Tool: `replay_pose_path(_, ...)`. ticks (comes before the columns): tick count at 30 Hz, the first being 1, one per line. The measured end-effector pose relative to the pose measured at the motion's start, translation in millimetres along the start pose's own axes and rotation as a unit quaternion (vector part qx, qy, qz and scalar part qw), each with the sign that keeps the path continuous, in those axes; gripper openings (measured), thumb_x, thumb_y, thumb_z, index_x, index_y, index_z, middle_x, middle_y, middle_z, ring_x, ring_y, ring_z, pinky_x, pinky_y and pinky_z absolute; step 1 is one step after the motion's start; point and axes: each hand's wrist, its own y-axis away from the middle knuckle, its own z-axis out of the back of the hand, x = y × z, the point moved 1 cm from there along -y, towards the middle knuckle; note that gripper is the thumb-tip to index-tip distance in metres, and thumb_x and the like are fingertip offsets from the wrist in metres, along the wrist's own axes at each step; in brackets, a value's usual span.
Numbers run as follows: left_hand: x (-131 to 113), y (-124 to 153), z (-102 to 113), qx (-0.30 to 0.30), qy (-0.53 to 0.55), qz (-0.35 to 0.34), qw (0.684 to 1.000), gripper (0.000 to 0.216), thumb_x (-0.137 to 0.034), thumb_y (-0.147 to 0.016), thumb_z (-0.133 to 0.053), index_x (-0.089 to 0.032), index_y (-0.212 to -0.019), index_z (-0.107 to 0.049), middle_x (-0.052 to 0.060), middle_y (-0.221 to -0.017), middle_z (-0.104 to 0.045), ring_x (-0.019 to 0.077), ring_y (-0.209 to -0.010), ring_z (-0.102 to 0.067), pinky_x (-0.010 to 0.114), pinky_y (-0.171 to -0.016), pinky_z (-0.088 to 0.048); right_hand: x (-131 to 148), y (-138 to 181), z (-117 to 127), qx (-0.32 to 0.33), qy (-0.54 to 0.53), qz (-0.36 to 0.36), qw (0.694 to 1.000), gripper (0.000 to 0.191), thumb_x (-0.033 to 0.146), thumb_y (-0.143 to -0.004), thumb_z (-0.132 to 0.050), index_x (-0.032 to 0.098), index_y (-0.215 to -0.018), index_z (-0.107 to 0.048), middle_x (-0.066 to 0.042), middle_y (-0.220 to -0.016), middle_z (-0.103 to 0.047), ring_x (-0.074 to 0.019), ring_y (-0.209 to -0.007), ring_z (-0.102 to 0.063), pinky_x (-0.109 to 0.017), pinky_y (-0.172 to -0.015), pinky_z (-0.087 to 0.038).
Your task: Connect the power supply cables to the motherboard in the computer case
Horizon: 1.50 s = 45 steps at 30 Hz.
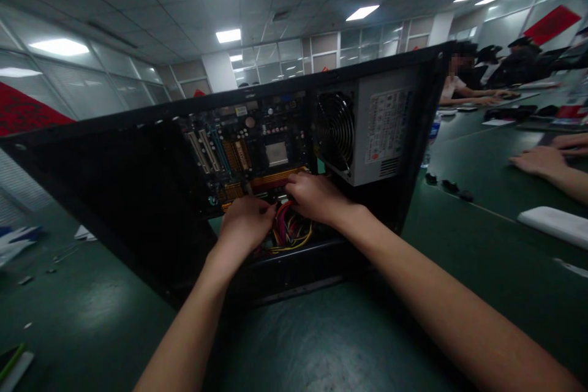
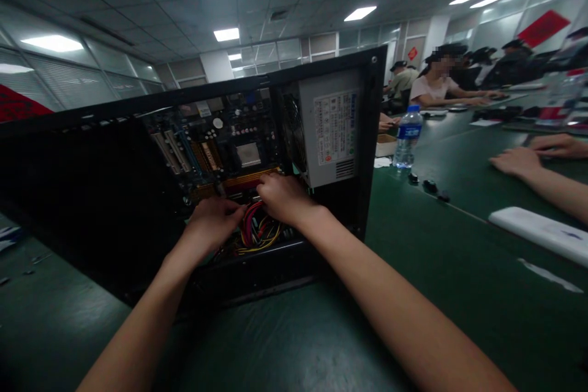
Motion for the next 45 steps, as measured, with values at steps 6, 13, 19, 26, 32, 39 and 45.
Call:
replay_pose_path(6,-4,4,0,-0.003,-0.033,0.001,0.999,0.036,-0.037,-0.092,-0.047,-0.021,-0.083,-0.078,0.011,-0.077,-0.074,0.0221,-0.073,-0.068,0.029,-0.060,-0.039,-1,-1,-4,0.019,-0.010,-0.001,1.000,0.016,0.018,-0.085,-0.058,0.012,-0.095,-0.069,-0.011,-0.109,-0.066,-0.0262,-0.099,-0.065,-0.032,-0.071,-0.049)
replay_pose_path(13,-3,3,-6,-0.006,-0.047,-0.010,0.999,0.037,-0.040,-0.091,-0.047,-0.022,-0.081,-0.078,0.011,-0.077,-0.073,0.0237,-0.072,-0.067,0.031,-0.062,-0.041,0,-1,-3,0.028,-0.014,-0.011,0.999,0.016,0.016,-0.085,-0.056,0.012,-0.094,-0.069,-0.012,-0.109,-0.065,-0.0264,-0.101,-0.064,-0.033,-0.072,-0.049)
replay_pose_path(19,-3,4,-9,0.005,-0.046,0.014,0.999,0.035,-0.041,-0.088,-0.050,-0.021,-0.083,-0.078,0.012,-0.078,-0.074,0.0244,-0.073,-0.068,0.030,-0.061,-0.042,4,-2,-3,0.028,-0.010,-0.004,1.000,0.017,0.015,-0.084,-0.056,0.012,-0.096,-0.068,-0.012,-0.110,-0.065,-0.0272,-0.101,-0.064,-0.034,-0.072,-0.050)
replay_pose_path(26,-2,4,-11,0.008,-0.050,0.018,0.999,0.036,-0.042,-0.088,-0.049,-0.020,-0.084,-0.078,0.016,-0.083,-0.075,0.0300,-0.079,-0.070,0.035,-0.065,-0.048,6,-4,-10,0.035,-0.011,0.004,0.999,0.019,0.012,-0.084,-0.054,0.012,-0.097,-0.067,-0.013,-0.109,-0.064,-0.0267,-0.102,-0.063,-0.033,-0.074,-0.049)
replay_pose_path(32,1,5,-11,-0.001,-0.070,0.008,0.997,0.037,-0.043,-0.088,-0.049,-0.019,-0.088,-0.078,0.016,-0.083,-0.074,0.0296,-0.081,-0.070,0.035,-0.067,-0.049,7,-2,-8,0.039,-0.020,0.001,0.999,0.019,0.015,-0.084,-0.056,0.011,-0.099,-0.068,-0.014,-0.111,-0.063,-0.0263,-0.101,-0.063,-0.032,-0.074,-0.049)
replay_pose_path(39,0,6,-9,-0.004,-0.075,0.017,0.997,0.036,-0.041,-0.088,-0.049,-0.021,-0.088,-0.078,0.014,-0.084,-0.075,0.0274,-0.083,-0.070,0.032,-0.068,-0.049,9,-2,-6,0.050,-0.019,0.001,0.999,0.021,0.015,-0.087,-0.052,0.011,-0.102,-0.068,-0.015,-0.112,-0.063,-0.0258,-0.103,-0.062,-0.032,-0.076,-0.049)
replay_pose_path(45,-1,8,-7,-0.009,-0.078,0.007,0.997,0.037,-0.040,-0.089,-0.046,-0.022,-0.086,-0.078,0.013,-0.085,-0.076,0.0269,-0.081,-0.070,0.031,-0.066,-0.048,9,-2,-7,0.043,-0.018,0.003,0.999,0.021,0.016,-0.086,-0.054,0.011,-0.101,-0.068,-0.015,-0.111,-0.063,-0.0263,-0.101,-0.063,-0.032,-0.073,-0.048)
